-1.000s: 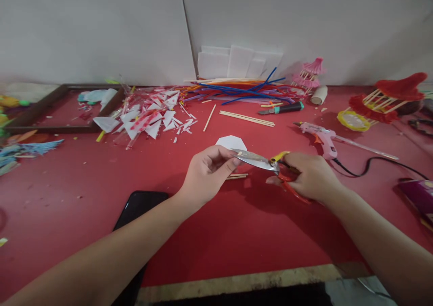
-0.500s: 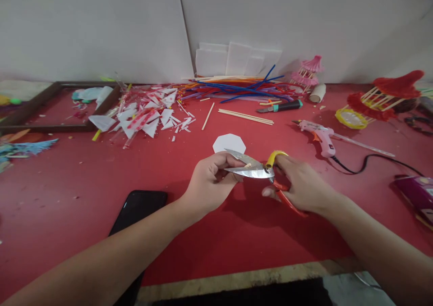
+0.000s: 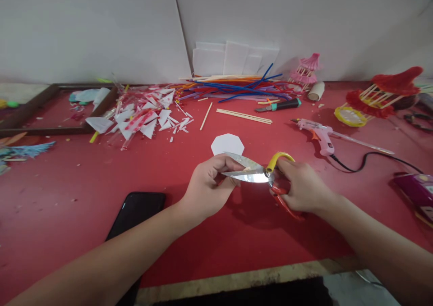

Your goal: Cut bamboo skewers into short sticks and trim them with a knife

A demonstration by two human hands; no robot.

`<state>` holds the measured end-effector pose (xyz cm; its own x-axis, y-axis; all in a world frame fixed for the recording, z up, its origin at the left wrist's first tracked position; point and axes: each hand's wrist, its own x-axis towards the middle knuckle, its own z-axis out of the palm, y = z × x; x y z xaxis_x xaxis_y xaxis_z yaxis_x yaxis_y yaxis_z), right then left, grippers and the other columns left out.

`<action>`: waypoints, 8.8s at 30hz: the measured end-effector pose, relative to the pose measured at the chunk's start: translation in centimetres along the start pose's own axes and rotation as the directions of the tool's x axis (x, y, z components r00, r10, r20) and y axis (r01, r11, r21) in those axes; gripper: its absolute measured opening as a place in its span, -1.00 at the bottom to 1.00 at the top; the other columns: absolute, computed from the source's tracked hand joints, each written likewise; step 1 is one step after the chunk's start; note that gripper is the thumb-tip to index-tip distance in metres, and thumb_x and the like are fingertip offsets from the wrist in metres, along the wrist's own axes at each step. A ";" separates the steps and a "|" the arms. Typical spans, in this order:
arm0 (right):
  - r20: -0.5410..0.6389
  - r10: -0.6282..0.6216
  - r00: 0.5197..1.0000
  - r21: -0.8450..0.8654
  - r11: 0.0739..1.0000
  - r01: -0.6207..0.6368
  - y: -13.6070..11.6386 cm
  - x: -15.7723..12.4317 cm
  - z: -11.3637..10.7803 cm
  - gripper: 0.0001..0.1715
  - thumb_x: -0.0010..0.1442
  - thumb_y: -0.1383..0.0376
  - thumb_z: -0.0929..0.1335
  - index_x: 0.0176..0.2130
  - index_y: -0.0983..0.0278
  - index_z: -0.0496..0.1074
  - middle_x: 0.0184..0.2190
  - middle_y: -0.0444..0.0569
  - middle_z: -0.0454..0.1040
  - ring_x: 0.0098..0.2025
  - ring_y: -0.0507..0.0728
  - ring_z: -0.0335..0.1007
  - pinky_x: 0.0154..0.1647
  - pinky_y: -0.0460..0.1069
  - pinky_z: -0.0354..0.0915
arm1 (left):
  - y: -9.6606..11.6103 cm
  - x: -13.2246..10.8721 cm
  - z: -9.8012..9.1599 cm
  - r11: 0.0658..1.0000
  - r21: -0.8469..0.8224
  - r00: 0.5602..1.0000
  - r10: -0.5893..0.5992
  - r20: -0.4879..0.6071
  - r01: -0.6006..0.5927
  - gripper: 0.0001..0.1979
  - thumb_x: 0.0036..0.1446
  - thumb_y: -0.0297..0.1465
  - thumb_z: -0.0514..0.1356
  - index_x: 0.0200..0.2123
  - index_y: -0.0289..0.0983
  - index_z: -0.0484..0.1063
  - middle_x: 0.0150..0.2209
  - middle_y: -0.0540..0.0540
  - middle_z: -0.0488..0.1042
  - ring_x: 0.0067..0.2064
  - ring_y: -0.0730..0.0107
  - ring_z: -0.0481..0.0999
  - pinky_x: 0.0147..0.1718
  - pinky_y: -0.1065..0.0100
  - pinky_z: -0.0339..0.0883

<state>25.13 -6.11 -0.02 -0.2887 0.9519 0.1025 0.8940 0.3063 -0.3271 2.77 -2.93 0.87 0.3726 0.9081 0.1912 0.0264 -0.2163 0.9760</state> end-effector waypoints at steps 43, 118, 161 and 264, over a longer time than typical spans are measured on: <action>-0.047 0.033 0.998 0.161 0.987 -0.025 -1.3 0.0 0.1 -0.68 -0.01 0.22 0.35 -0.46 0.18 0.07 -0.55 -0.19 0.24 -0.57 0.00 0.10 -0.54 -0.08 0.03 | -0.3 -0.8 0.4 0.946 0.146 0.957 0.282 0.072 -0.290 -0.86 0.28 -0.53 0.02 -0.30 -0.20 0.28 -0.41 -0.01 0.42 -0.37 0.43 0.46 -0.38 0.35 0.35; -0.025 0.020 0.999 0.059 0.998 -0.018 -1.1 -0.4 -0.2 -0.71 -0.05 0.22 0.32 -0.47 0.18 0.04 -0.55 -0.17 0.20 -0.58 0.01 0.09 -0.55 -0.06 0.00 | -0.3 -0.4 0.2 0.950 0.062 0.945 0.293 0.145 -0.305 -0.79 0.09 -0.67 0.06 -0.33 -0.23 0.29 -0.48 0.03 0.39 -0.52 0.55 0.35 -0.56 0.49 0.24; -0.059 0.013 0.998 0.107 0.994 -0.006 -1.6 -0.3 -0.2 -0.63 0.01 0.13 0.34 -0.43 0.17 0.02 -0.50 -0.17 0.21 -0.55 0.01 0.08 -0.53 -0.06 0.01 | -0.7 -0.7 0.6 0.920 0.134 0.928 0.359 0.096 -0.369 -0.70 0.11 -0.72 0.04 -0.23 -0.21 0.32 -0.33 -0.01 0.50 -0.36 0.49 0.51 -0.37 0.47 0.38; -0.032 0.069 0.997 0.108 0.992 -0.065 -1.8 -0.2 -0.1 -0.57 0.02 0.06 0.36 -0.47 0.17 0.02 -0.58 -0.18 0.25 -0.60 0.00 0.09 -0.57 -0.07 0.01 | -0.3 -0.9 0.4 0.869 0.394 0.953 0.250 0.170 -0.298 -0.75 0.20 -0.60 -0.01 -0.17 -0.29 0.41 -0.24 -0.16 0.55 -0.18 0.27 0.56 -0.27 0.29 0.45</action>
<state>23.63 -6.85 0.58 -0.2153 0.9703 0.1102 0.8685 0.2419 -0.4326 2.84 -3.85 0.39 0.5192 0.7508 0.4084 0.2778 -0.6002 0.7501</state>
